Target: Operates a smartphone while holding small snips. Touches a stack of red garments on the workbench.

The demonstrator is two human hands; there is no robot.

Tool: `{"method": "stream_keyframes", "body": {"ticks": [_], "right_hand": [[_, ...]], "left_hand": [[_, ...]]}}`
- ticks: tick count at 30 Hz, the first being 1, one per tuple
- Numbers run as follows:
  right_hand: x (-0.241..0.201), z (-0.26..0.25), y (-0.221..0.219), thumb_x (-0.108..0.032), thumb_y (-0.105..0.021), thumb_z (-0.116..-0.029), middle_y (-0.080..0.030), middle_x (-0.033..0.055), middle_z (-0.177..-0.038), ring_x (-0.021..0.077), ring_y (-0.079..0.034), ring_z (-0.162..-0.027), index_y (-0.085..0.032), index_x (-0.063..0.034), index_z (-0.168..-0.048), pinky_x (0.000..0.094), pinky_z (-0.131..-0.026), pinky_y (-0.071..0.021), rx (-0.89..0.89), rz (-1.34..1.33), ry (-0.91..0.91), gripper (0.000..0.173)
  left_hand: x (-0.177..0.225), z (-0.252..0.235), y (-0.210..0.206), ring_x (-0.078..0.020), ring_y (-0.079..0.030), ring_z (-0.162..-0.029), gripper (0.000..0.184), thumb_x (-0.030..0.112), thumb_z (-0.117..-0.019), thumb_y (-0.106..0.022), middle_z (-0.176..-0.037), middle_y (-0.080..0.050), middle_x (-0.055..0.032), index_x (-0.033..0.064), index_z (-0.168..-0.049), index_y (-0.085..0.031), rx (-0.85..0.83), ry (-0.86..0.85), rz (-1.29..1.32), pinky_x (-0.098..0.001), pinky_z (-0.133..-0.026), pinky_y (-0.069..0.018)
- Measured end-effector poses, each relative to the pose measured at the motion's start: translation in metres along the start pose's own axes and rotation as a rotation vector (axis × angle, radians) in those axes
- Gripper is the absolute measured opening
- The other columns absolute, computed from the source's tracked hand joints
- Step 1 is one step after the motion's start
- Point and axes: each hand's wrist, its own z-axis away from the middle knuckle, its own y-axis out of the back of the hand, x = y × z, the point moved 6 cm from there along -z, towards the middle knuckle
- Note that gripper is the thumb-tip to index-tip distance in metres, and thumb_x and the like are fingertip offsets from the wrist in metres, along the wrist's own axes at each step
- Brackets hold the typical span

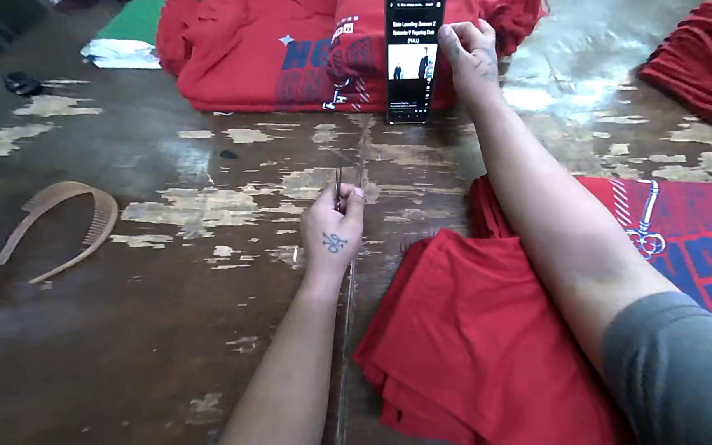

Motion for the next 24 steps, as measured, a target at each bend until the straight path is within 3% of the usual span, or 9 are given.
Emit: {"method": "stream_keyframes", "body": {"ticks": [24], "right_hand": [[-0.0008,-0.0017,0.0000,-0.045,-0.056,-0.1014,-0.042,0.0210,-0.154,0.0302,-0.041,-0.144,-0.072,-0.0191,-0.121,0.0434,-0.114,-0.0393,0.008,-0.002,0.014,0.036]], "left_hand": [[0.0009,0.0002,-0.0006,-0.0061,-0.058,-0.057,0.019,0.029,-0.1023,-0.057,-0.071,-0.062,0.0037,0.0151,-0.104,-0.070,0.046,-0.026,0.018,-0.0283,-0.054,-0.0496]]}}
